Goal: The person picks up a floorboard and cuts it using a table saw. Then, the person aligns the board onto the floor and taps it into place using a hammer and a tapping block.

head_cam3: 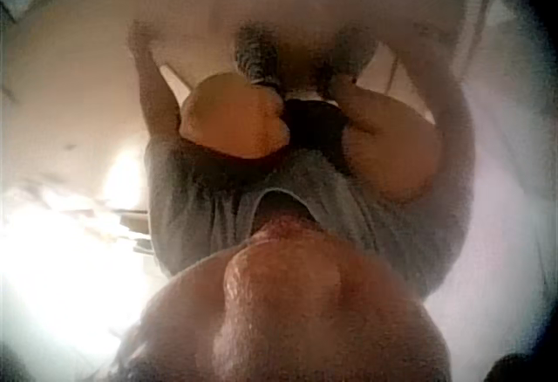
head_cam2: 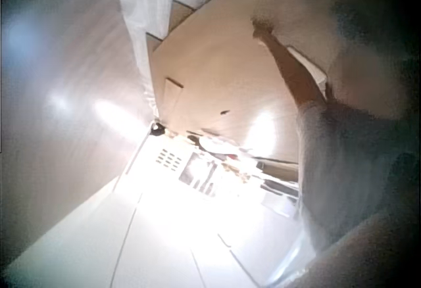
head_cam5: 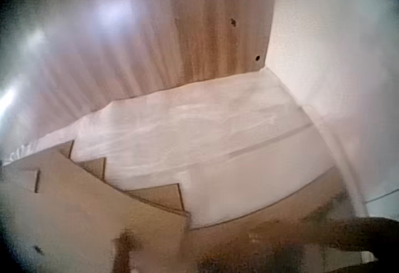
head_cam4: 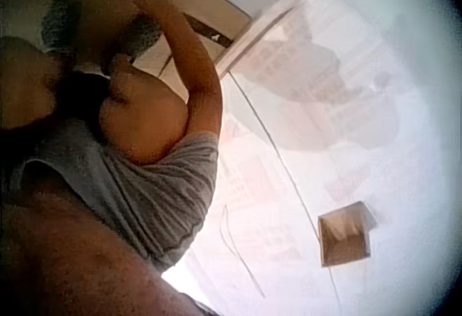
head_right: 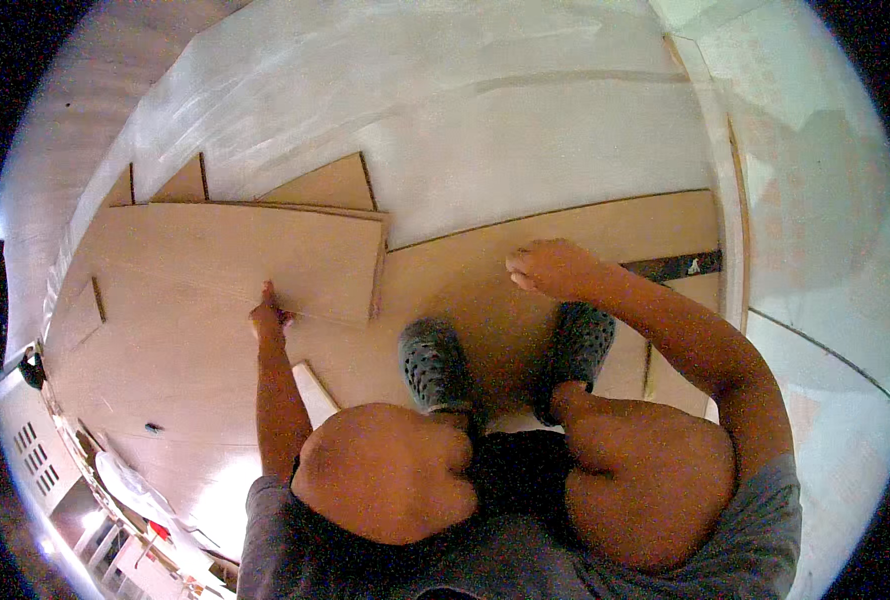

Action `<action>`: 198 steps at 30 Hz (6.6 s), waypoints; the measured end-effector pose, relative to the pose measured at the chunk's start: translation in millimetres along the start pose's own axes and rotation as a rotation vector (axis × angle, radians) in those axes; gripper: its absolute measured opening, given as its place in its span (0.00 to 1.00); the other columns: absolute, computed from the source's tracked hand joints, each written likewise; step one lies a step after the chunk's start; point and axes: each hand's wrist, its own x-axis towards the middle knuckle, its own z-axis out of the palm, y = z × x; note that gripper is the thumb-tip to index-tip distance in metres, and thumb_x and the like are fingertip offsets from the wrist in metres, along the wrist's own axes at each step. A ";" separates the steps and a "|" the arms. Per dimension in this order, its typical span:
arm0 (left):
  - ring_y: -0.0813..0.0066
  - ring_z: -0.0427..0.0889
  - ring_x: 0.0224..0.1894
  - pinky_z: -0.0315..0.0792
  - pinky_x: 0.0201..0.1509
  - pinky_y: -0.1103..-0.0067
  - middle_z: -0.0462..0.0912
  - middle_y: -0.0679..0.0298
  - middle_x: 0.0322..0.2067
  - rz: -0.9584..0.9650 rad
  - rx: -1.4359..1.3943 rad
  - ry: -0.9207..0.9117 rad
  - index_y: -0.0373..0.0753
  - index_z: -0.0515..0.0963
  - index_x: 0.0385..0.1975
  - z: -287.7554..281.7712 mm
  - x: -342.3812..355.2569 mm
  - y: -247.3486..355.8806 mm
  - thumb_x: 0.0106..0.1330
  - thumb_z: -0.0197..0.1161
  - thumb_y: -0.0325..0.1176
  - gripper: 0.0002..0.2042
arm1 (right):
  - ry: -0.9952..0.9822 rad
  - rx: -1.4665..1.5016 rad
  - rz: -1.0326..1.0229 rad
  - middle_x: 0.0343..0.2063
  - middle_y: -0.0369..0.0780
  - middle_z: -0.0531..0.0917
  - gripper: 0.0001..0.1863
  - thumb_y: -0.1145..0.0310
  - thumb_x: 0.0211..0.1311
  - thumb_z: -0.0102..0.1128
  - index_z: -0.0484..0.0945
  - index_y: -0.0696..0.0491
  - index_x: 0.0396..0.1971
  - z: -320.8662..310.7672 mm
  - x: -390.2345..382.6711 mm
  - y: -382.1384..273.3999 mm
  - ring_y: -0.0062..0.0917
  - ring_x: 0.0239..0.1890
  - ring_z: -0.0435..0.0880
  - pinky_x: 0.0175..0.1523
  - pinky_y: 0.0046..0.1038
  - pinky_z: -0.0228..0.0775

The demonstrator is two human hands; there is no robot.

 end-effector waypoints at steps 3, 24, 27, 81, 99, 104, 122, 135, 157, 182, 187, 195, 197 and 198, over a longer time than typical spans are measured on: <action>0.75 0.75 0.18 0.71 0.20 0.77 0.76 0.66 0.19 -0.042 -0.143 -0.087 0.40 0.77 0.23 -27.9 30.4 -14.4 0.63 0.63 0.58 0.24 | -0.038 0.016 0.045 0.33 0.46 0.81 0.11 0.60 0.67 0.51 0.76 0.52 0.38 1.4 1.2 8.6 0.44 0.38 0.81 0.43 0.46 0.72; 0.57 0.81 0.47 0.75 0.57 0.63 0.81 0.50 0.43 -0.246 -0.765 -0.895 0.33 0.74 0.44 169.5 -268.9 24.8 0.76 0.48 0.41 0.16 | 0.403 2.005 0.239 0.52 0.40 0.78 0.25 0.55 0.68 0.57 0.68 0.53 0.59 63.0 44.2 -20.8 0.31 0.53 0.77 0.61 0.40 0.69; 0.58 0.83 0.44 0.76 0.51 0.69 0.82 0.50 0.44 -0.343 -0.472 -1.103 0.34 0.75 0.42 161.5 -294.6 52.9 0.75 0.48 0.39 0.14 | 0.627 2.175 0.437 0.48 0.41 0.79 0.20 0.60 0.68 0.58 0.73 0.56 0.53 47.5 42.4 -3.4 0.30 0.49 0.80 0.54 0.35 0.77; 0.52 0.82 0.38 0.72 0.43 0.62 0.85 0.50 0.32 1.191 1.045 -0.387 0.38 0.84 0.35 370.5 -136.1 228.4 0.58 0.57 0.66 0.31 | 0.780 1.054 1.004 0.22 0.39 0.82 0.26 0.47 0.68 0.51 0.80 0.58 0.32 25.4 -145.3 281.3 0.24 0.21 0.81 0.26 0.27 0.76; 0.63 0.83 0.43 0.71 0.53 0.67 0.86 0.61 0.36 1.082 1.029 -0.550 0.45 0.85 0.41 359.7 -152.5 242.1 0.53 0.54 0.74 0.36 | 0.656 0.578 0.898 0.24 0.38 0.82 0.28 0.39 0.64 0.55 0.78 0.54 0.31 26.1 -144.2 356.5 0.25 0.25 0.83 0.26 0.25 0.72; 0.62 0.83 0.43 0.70 0.54 0.67 0.86 0.60 0.35 1.155 1.008 -0.420 0.45 0.83 0.44 356.2 -157.7 239.2 0.54 0.54 0.75 0.37 | 0.966 -0.105 0.747 0.30 0.44 0.83 0.24 0.46 0.66 0.54 0.80 0.57 0.32 -31.0 -101.1 345.7 0.39 0.36 0.83 0.39 0.35 0.74; 0.59 0.83 0.35 0.71 0.43 0.65 0.84 0.60 0.26 1.347 1.010 -0.230 0.44 0.80 0.36 335.3 -165.1 227.2 0.60 0.51 0.71 0.32 | 0.862 -0.073 0.495 0.42 0.51 0.81 0.22 0.55 0.72 0.47 0.80 0.61 0.40 -110.1 -16.9 303.8 0.45 0.48 0.76 0.56 0.42 0.65; 0.49 0.80 0.38 0.71 0.44 0.63 0.83 0.49 0.33 1.199 1.059 -0.275 0.38 0.77 0.37 352.4 -157.9 215.3 0.67 0.49 0.64 0.30 | 0.885 -0.265 0.446 0.35 0.45 0.83 0.21 0.52 0.68 0.50 0.82 0.54 0.31 -79.6 8.3 329.9 0.42 0.42 0.79 0.53 0.44 0.68; 0.54 0.80 0.51 0.72 0.54 0.63 0.83 0.54 0.48 1.100 0.973 -0.443 0.40 0.76 0.49 357.0 -146.8 219.9 0.62 0.59 0.59 0.28 | 0.696 0.207 0.669 0.58 0.51 0.73 0.27 0.48 0.70 0.50 0.78 0.56 0.53 -105.0 -1.8 307.5 0.44 0.61 0.69 0.67 0.44 0.57; 0.47 0.73 0.59 0.69 0.63 0.64 0.75 0.42 0.55 -0.044 0.921 0.003 0.28 0.65 0.60 -74.0 -121.0 -188.9 0.45 0.77 0.56 0.48 | 0.599 -0.076 0.326 0.44 0.45 0.83 0.23 0.48 0.67 0.54 0.81 0.52 0.47 -96.4 65.2 287.6 0.40 0.48 0.80 0.55 0.38 0.71; 0.46 0.72 0.60 0.68 0.63 0.64 0.73 0.41 0.57 -0.113 0.916 0.104 0.27 0.62 0.62 -79.4 -116.8 -173.2 0.43 0.79 0.55 0.51 | 0.654 -0.225 0.333 0.48 0.41 0.82 0.25 0.44 0.68 0.52 0.80 0.50 0.50 -89.8 72.1 256.6 0.34 0.50 0.80 0.56 0.34 0.71; 0.46 0.59 0.67 0.58 0.70 0.58 0.59 0.43 0.66 0.363 0.755 0.212 0.31 0.52 0.69 -78.6 -82.8 -74.5 0.45 0.79 0.50 0.56 | 0.709 -0.165 0.357 0.43 0.42 0.83 0.22 0.49 0.68 0.55 0.80 0.52 0.47 -90.1 56.6 246.7 0.34 0.47 0.80 0.53 0.36 0.71; 0.46 0.61 0.66 0.57 0.70 0.57 0.61 0.45 0.65 0.593 0.798 0.242 0.36 0.52 0.70 -53.4 -80.2 -20.1 0.47 0.79 0.47 0.53 | 0.702 -0.165 0.280 0.42 0.40 0.84 0.22 0.48 0.67 0.56 0.81 0.50 0.48 -87.3 60.7 251.6 0.32 0.46 0.81 0.52 0.34 0.72; 0.46 0.61 0.66 0.58 0.70 0.56 0.61 0.45 0.65 0.736 0.812 0.156 0.37 0.52 0.70 -36.1 -80.5 12.3 0.46 0.79 0.44 0.53 | 0.694 -0.094 0.245 0.40 0.40 0.84 0.21 0.49 0.67 0.57 0.81 0.51 0.46 -86.1 62.7 254.8 0.33 0.45 0.81 0.51 0.34 0.72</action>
